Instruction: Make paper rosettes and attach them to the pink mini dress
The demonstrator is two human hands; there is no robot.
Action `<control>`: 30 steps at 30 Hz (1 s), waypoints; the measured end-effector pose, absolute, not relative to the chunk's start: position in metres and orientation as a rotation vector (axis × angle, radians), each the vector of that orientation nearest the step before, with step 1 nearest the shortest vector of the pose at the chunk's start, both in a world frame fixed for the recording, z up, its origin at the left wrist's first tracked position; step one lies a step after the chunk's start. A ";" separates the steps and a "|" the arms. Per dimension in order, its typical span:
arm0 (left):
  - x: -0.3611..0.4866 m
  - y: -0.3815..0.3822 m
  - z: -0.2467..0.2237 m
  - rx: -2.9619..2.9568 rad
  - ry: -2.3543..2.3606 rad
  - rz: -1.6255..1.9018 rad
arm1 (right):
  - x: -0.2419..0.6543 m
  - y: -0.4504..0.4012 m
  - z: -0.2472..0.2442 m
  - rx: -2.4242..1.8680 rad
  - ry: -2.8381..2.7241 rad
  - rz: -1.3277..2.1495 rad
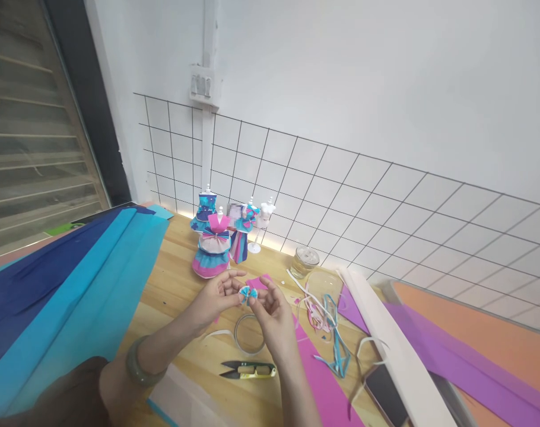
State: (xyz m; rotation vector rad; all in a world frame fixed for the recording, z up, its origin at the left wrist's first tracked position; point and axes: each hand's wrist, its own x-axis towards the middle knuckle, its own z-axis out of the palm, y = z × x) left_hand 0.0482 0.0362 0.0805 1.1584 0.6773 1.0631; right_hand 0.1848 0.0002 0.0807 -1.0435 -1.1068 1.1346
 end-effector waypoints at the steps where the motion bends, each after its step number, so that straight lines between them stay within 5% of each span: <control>1: 0.049 0.036 0.081 1.161 0.681 1.064 | 0.185 0.001 0.080 -1.044 -1.115 1.128; 16: 0.046 0.041 0.080 1.225 0.723 1.110 | 0.186 0.002 0.076 -1.096 -1.127 1.082; 30: 0.006 0.080 0.088 1.221 0.989 1.677 | 0.184 0.002 0.075 -1.068 -1.120 1.084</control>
